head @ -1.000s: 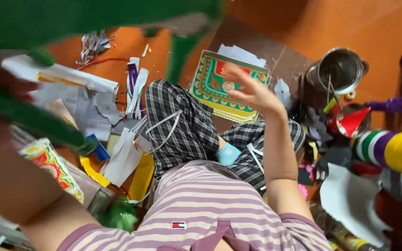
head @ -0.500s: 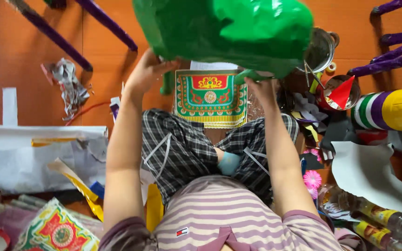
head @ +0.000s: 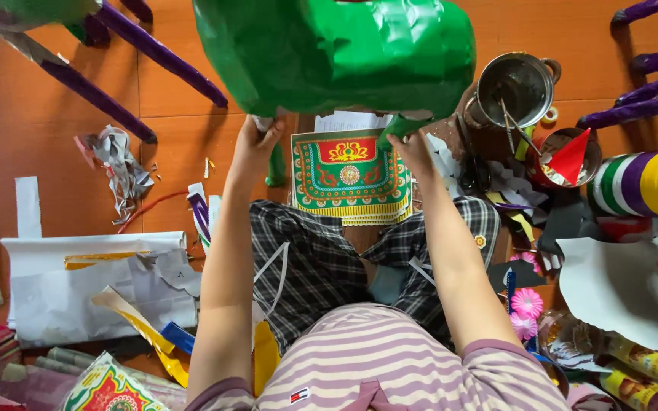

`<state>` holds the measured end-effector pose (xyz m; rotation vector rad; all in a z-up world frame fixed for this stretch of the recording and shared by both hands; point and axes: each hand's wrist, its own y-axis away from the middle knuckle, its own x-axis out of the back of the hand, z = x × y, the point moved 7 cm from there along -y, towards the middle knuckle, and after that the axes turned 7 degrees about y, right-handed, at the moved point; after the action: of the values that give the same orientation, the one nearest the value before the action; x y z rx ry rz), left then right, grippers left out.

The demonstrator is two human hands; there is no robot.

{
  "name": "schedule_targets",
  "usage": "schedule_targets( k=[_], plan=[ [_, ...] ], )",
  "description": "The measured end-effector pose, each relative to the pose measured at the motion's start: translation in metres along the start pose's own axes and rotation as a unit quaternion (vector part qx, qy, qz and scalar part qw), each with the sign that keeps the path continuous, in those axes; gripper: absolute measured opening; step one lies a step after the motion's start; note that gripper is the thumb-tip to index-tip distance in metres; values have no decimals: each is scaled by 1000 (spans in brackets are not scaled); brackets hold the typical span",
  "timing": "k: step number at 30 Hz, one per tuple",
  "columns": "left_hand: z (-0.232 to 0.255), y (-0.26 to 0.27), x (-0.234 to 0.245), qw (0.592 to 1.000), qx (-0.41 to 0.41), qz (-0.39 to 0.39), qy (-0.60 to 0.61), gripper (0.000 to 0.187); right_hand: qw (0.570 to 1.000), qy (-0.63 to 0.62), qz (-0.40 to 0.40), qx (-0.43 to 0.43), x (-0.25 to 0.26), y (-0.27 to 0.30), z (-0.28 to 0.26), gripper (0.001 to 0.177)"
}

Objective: Decorating a green paper-mache horse by applying glue and attaching colorful paper patterns and yellow fringes.

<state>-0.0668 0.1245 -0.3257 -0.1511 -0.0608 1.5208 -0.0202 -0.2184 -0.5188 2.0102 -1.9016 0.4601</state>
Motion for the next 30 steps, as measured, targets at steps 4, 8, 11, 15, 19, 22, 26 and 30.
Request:
schedule_targets(
  k=[4, 8, 11, 15, 19, 22, 26, 30],
  plan=[
    [3, -1, -8, 999, -22, 24, 11, 13, 999, 15, -32, 2, -1, 0, -13, 36],
    [0, 7, -1, 999, -38, 8, -6, 12, 954, 282, -95, -39, 41, -2, -43, 55],
    [-14, 28, 12, 998, -14, 12, -62, 77, 917, 397, 42, 10, 109, -12, 35, 34],
    [-43, 63, 41, 996, 11, 61, -57, 71, 685, 664, 274, 126, 180, 5, 57, 10],
    [-71, 108, 67, 953, 165, 148, -205, 50, 650, 686, 286, 158, 206, 8, 74, 11],
    [-89, 132, 76, 950, 154, 197, -187, 40, 812, 567, 130, -35, 212, 31, 35, 46],
    [-95, 130, 64, 945, 156, 231, -173, 34, 903, 390, 100, -151, 193, 63, 22, 49],
    [-106, 106, 46, 962, 50, 208, -171, 50, 958, -18, 212, -193, 167, 73, 61, 41]
  ],
)
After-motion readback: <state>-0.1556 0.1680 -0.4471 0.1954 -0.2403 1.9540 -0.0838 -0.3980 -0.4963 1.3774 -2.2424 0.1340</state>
